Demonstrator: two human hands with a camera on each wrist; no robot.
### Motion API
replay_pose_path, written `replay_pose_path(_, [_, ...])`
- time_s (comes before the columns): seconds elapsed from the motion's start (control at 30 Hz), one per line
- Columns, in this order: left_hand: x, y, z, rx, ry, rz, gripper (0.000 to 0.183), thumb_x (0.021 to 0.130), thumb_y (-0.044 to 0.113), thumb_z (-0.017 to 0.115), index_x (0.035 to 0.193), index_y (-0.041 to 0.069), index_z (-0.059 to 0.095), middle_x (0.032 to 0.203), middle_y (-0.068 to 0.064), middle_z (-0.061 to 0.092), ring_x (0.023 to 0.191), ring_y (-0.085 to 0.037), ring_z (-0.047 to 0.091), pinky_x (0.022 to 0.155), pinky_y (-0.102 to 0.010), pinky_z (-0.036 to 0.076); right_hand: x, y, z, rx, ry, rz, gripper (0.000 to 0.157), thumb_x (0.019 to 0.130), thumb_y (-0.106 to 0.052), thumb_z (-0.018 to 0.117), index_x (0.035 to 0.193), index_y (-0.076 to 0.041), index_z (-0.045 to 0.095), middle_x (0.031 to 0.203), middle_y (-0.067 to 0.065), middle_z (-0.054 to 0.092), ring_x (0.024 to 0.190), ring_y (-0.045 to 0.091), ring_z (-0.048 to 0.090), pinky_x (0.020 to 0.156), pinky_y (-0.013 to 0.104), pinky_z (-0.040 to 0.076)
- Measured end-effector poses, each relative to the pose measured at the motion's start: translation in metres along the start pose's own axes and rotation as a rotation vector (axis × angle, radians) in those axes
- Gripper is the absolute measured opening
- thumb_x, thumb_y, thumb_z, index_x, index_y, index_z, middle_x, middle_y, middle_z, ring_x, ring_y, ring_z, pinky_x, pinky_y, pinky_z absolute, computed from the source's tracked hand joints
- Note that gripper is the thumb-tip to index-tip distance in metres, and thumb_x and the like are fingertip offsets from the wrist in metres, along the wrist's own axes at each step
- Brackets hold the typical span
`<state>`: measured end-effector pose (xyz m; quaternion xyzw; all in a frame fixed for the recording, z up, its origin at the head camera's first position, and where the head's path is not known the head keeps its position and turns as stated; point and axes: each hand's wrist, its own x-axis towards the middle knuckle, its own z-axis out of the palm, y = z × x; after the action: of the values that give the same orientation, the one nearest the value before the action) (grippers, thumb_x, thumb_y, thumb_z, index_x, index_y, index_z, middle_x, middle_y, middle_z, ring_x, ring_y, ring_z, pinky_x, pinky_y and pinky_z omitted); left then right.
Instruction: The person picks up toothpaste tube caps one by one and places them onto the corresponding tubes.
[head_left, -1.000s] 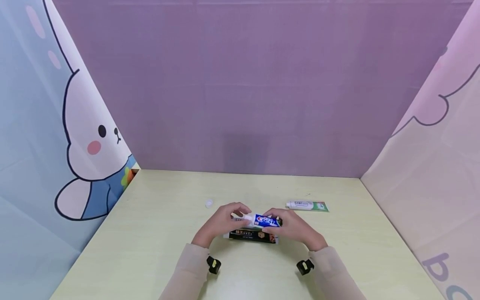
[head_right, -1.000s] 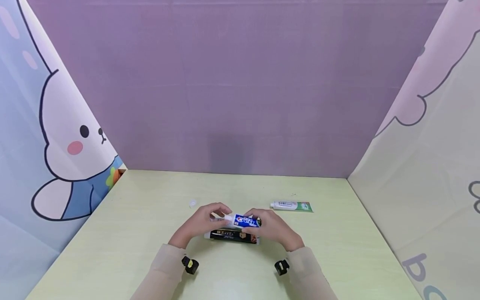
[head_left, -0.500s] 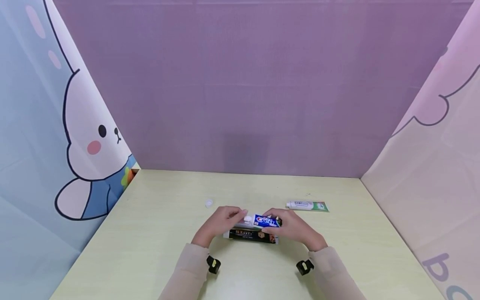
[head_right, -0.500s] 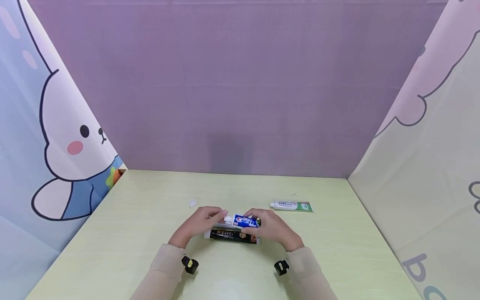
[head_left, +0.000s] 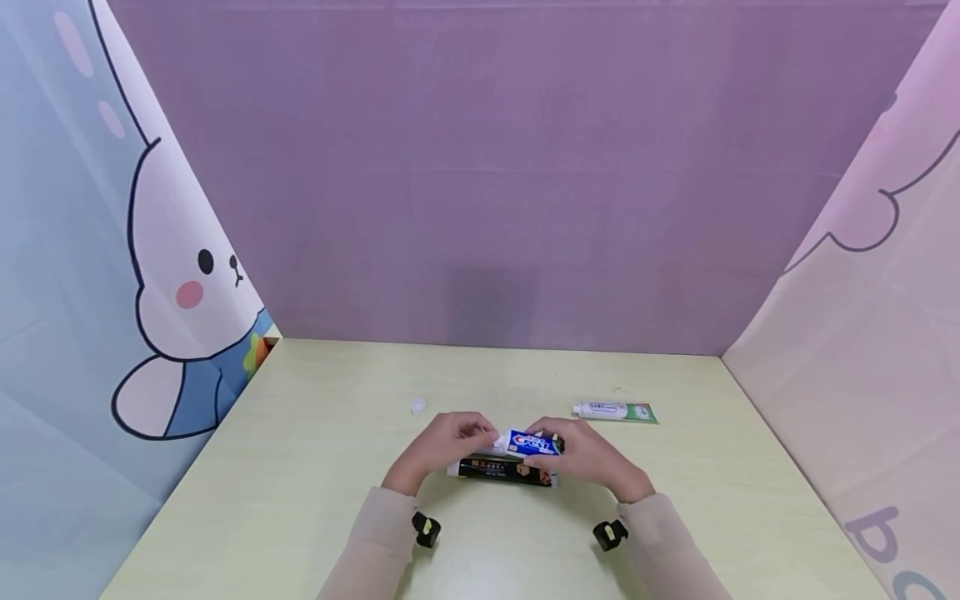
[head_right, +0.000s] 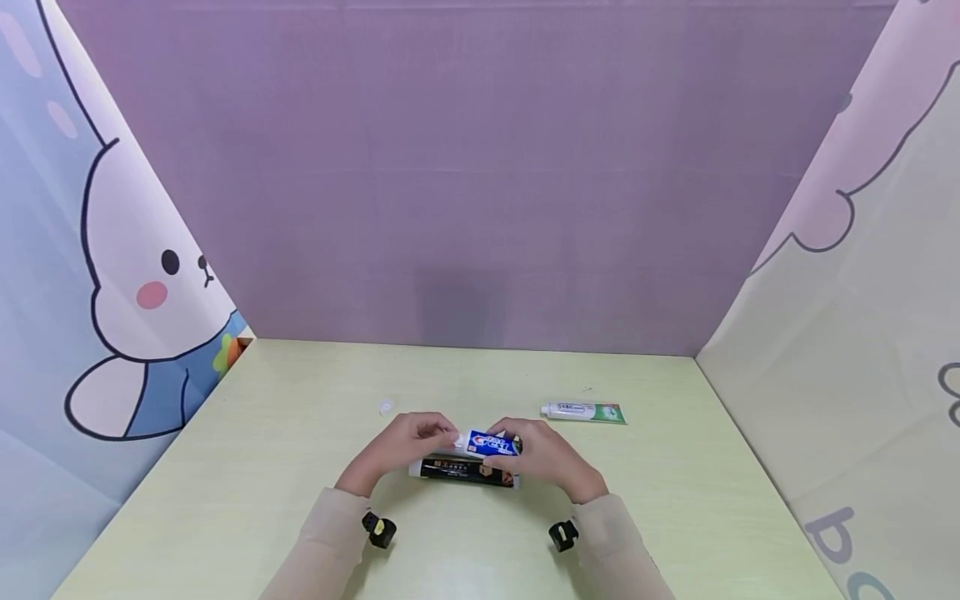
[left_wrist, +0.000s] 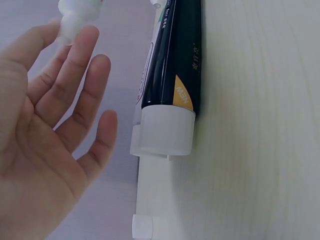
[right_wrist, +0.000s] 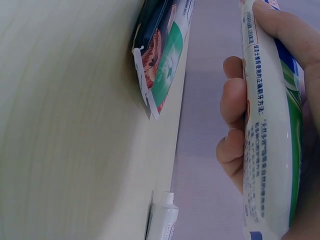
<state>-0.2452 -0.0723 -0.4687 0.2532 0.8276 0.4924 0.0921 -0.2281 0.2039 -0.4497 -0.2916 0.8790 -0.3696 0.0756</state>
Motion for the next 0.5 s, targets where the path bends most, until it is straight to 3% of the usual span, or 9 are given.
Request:
replay_pose_path(0.3, [0.0012,-0.0008,-0.0011,-0.011,0.007,0.049,0.011,0.092,0.026,0.076,0.103,0.025,0.071,0.097,0.012,0.069,0.093,-0.009,0.064,0.085,-0.033,0.053,-0.0003,-0.0010,0.0003,0.038,-0.012,0.004,0.034,0.090,-0.036,0.076,0.119,-0.022,0.067,0.094,-0.010,0.069,0.070,0.010,0.066,0.063,0.030,0.056])
replay_pose_path(0.5, [0.0016,-0.0011,-0.0006,-0.016,0.004,0.072,0.012,0.091,0.022,0.076,0.101,0.024,0.070,0.098,0.012,0.068,0.093,-0.010,0.064,0.085,-0.032,0.053,-0.0005,-0.0021,0.0008,0.049,-0.015,0.005,0.034,0.091,-0.036,0.076,0.120,-0.022,0.066,0.094,-0.010,0.069,0.070,0.011,0.067,0.064,0.031,0.056])
